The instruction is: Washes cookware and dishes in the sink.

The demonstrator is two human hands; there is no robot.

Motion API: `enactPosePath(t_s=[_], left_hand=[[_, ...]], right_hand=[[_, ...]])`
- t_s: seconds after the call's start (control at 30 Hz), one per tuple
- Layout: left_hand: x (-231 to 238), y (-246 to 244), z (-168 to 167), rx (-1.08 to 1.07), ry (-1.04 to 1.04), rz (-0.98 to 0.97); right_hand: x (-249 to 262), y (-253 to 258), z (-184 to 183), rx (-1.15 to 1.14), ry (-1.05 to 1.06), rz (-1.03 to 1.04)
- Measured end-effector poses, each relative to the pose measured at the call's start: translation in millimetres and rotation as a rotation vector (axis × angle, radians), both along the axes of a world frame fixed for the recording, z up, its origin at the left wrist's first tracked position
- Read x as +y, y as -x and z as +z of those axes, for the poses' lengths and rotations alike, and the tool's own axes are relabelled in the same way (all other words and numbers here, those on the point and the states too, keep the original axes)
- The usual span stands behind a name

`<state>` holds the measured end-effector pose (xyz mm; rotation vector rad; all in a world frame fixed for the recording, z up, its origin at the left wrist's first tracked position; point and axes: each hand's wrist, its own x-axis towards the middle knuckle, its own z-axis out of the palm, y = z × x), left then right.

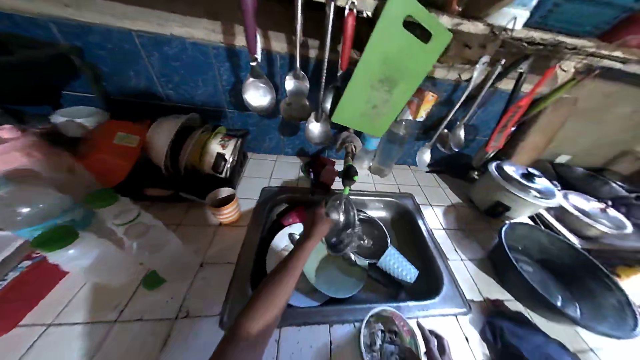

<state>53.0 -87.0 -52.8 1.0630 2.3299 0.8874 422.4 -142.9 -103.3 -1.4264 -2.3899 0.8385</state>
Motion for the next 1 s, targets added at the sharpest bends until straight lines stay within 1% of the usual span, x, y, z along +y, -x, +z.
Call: enactPosePath(t_s=[0.03, 0.07, 0.1, 0.13, 0.2, 0.27, 0.33, 0.4, 0.47, 0.57, 0.7, 0.8, 0.9, 1.0], left_hand=[[-8, -1, 9, 0.093, 0.054, -0.016], [-15, -2, 14, 0.197, 0.095, -0.029], [-22, -3, 16, 0.301, 0.115, -0.044], [-30, -4, 14, 0.39, 0.097, -0.06], [-45, -8, 8, 0.504, 0.02, -0.06], [-61, -15, 8, 0.486, -0.041, -0.005], [-79, -21, 11, 0.344, -0.055, 0.063], [-93, -26, 6, 0.219, -0.082, 0.13], [-103, -31, -5, 0.136, -0.144, 0.18], [-114, -35, -18, 0.096, -0.223, 0.219], [-122, -32, -20, 0.058, -0.296, 0.219], [-125, -28, -15, 0.046, -0.323, 0.178], [-121, -25, -10, -0.013, -0.312, 0.149], [-113, -27, -11, -0.085, -0.382, 0.139]], right_hand=[[-3, 4, 5, -0.021, -0.181, 0.075], [-3, 8, 8, -0.006, -0.298, 0.168], [-2, 14, 9, 0.018, -0.32, 0.269], [0, 20, 9, 0.011, -0.255, 0.366], [6, 32, 8, -0.113, -0.047, 0.491], [14, 43, 8, -0.227, 0.034, 0.543], [17, 51, 10, -0.309, 0.036, 0.592], [17, 55, 9, -0.374, 0.035, 0.612], [16, 56, 2, -0.361, 0.019, 0.6], [16, 56, -4, -0.287, 0.036, 0.554], [13, 58, 2, -0.185, 0.064, 0.407], [23, 50, 2, 0.056, 0.066, 0.35], [30, 46, 11, 0.304, -0.016, 0.273], [30, 48, 31, 0.369, 0.032, 0.129]])
